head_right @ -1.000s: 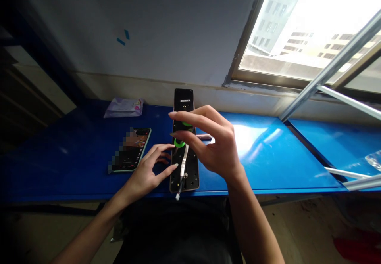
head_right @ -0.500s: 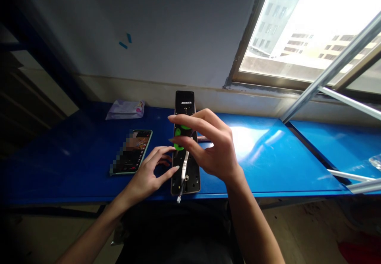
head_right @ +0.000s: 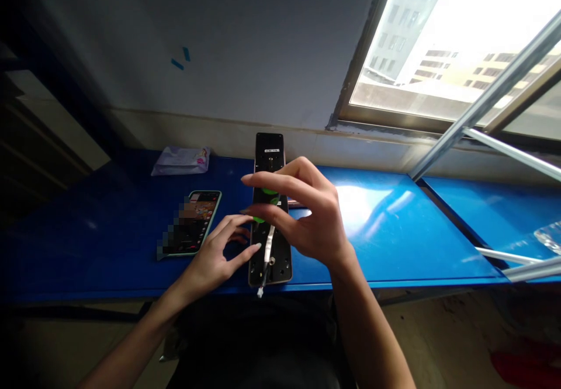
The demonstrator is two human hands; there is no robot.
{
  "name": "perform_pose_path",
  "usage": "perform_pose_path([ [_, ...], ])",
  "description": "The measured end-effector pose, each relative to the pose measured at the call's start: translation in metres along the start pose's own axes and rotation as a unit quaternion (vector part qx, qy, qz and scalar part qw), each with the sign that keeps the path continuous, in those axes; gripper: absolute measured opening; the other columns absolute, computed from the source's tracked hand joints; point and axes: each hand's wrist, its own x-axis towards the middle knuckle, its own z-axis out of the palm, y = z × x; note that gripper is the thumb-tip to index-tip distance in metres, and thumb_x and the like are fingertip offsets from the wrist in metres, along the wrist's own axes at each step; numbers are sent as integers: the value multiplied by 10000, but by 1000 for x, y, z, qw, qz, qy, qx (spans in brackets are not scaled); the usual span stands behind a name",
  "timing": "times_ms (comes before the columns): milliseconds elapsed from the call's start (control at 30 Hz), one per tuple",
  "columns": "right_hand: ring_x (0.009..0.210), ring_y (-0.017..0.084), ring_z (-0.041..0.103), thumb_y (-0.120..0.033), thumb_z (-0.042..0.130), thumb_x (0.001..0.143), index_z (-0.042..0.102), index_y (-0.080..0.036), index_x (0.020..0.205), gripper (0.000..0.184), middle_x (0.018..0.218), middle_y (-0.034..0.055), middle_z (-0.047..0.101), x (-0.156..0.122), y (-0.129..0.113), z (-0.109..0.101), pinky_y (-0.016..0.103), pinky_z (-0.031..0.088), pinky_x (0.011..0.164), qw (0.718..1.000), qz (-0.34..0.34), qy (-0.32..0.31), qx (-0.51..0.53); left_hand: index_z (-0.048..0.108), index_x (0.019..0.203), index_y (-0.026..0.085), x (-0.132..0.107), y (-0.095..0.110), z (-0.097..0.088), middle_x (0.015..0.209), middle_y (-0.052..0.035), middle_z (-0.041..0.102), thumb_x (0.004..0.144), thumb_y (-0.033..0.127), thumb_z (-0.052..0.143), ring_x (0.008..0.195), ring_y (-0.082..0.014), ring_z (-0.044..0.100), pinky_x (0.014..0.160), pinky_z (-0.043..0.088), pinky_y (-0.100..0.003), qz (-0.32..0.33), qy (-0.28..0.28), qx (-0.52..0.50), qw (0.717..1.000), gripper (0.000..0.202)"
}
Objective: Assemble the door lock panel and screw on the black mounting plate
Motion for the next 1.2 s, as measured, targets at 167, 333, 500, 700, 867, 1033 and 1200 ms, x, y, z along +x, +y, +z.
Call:
perform_pose_path([
  [167,1120,219,714,-165,582,1040,683,-307,1411,410,1271,81,724,-1,0,-1,384,651,884,998,28,-47,42,578,1388,321,1,2,0,1307,-48,609,977,422,701,1018,-199,700,965,618,-386,-4,-2,1,1000,440],
  [333,1073,213,746,-145,681,986,697,-335,1390,446,1223,48,767,-2,0,0,382,669,884,997,33,-38,52,579,1389,320,1,3,0,1309,-47,604,979,422,699,1018,-195,699,966,614,-382,-1,-2,-2,1000,439],
  [500,775,139,624,-266,870,856,802,-329,1209,365,879,3,643,-1,1,0,243,590,588,1000,12,15,-10,581,1391,320,0,1,0,1302,-47,605,976,416,703,1008,-195,700,957,616,-381,0,1,-1,1000,443],
  [700,1108,216,729,-166,526,1060,637,-310,1461,440,1313,74,733,-5,-2,0,356,684,817,996,63,-39,50,589,1387,318,1,4,-1,1297,-47,617,975,422,700,1005,-195,705,964,613,-378,-5,-3,1,1000,439],
  [867,997,206,751,-204,690,991,717,-326,1359,388,1160,45,781,-5,1,1,344,689,781,998,55,-16,22,596,1379,310,1,6,-1,1289,-50,621,972,419,702,999,-198,708,959,618,-381,-4,0,1,1000,435],
  [1033,804,148,665,-253,812,907,778,-341,1248,354,947,14,691,-4,3,1,271,629,646,1000,22,16,-8,589,1389,325,1,3,-1,1295,-44,615,978,421,697,1010,-194,704,968,615,-382,-2,0,2,1000,436],
  [1200,1134,232,726,-148,545,1045,660,-317,1437,442,1347,76,725,-8,4,1,424,652,926,998,31,-26,53,593,1386,323,2,2,0,1304,-49,614,977,436,699,1010,-197,701,970,611,-388,-4,-3,3,1000,437],
])
